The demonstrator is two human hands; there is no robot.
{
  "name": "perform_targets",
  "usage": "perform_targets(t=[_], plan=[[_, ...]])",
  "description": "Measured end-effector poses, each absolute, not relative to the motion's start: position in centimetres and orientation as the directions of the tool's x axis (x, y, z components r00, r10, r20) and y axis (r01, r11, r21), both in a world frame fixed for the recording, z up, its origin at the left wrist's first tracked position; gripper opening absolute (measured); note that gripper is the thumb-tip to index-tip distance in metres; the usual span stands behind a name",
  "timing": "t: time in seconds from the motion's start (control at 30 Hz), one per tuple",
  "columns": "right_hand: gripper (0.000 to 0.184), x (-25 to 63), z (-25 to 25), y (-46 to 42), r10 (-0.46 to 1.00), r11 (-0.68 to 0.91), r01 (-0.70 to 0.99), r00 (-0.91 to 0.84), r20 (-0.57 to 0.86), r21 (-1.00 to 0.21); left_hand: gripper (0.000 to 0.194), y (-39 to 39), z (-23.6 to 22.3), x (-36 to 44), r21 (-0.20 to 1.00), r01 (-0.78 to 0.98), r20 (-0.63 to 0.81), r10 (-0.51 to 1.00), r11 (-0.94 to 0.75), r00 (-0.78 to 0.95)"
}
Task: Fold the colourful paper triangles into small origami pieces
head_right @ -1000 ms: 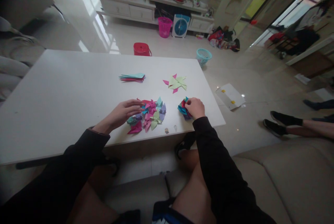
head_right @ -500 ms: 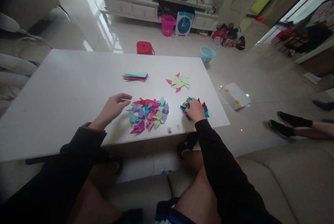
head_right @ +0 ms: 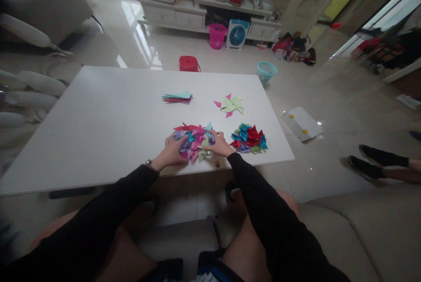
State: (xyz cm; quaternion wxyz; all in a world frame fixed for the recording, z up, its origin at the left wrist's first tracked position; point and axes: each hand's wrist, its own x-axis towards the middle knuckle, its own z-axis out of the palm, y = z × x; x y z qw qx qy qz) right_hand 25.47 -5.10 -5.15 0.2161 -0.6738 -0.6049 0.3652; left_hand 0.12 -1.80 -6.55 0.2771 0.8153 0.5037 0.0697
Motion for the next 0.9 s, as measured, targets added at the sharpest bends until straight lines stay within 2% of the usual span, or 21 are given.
perform_targets(t=[0.07, 0.17, 0.27, 0.37, 0.57, 0.73, 0.9], plan=[[0.081, 24.3, -6.1, -4.8, 0.971, -0.201, 0.637, 0.027, -0.238, -0.745, 0.096, -1.9, -7.2, 0.4, 0.562, 0.755, -0.105, 0.877, -0.337, 0.47], [0.061, 22.9, -7.1, -4.3, 0.973, -0.223, 0.608, 0.088, -0.214, -0.762, 0.073, -1.6, -7.4, 0.6, 0.641, 0.694, -0.062, 0.879, -0.329, 0.473], [0.039, 22.0, -7.5, -3.8, 0.98, -0.2, 0.602, 0.124, -0.156, -0.773, 0.057, -1.1, -7.0, 0.5, 0.706, 0.623, -0.012, 0.874, -0.337, 0.485], [0.029, 21.9, -7.2, -3.1, 0.979, -0.181, 0.59, 0.185, -0.087, -0.787, 0.045, -0.7, -6.1, 0.2, 0.736, 0.605, 0.011, 0.898, -0.305, 0.439], [0.033, 22.9, -6.0, -2.2, 0.973, -0.14, 0.512, 0.228, -0.023, -0.848, 0.042, -0.1, -3.8, -0.4, 0.774, 0.602, 0.008, 0.954, -0.196, 0.3], [0.038, 23.9, -5.7, -2.0, 0.966, -0.131, 0.486, 0.257, -0.002, -0.864, 0.043, 0.5, -2.8, -1.0, 0.777, 0.605, 0.021, 0.968, -0.172, 0.249], [0.049, 24.5, -5.8, -2.3, 0.975, -0.151, 0.565, 0.218, -0.029, -0.811, 0.043, 0.8, -2.5, -1.2, 0.774, 0.619, -0.004, 0.976, -0.136, 0.22]])
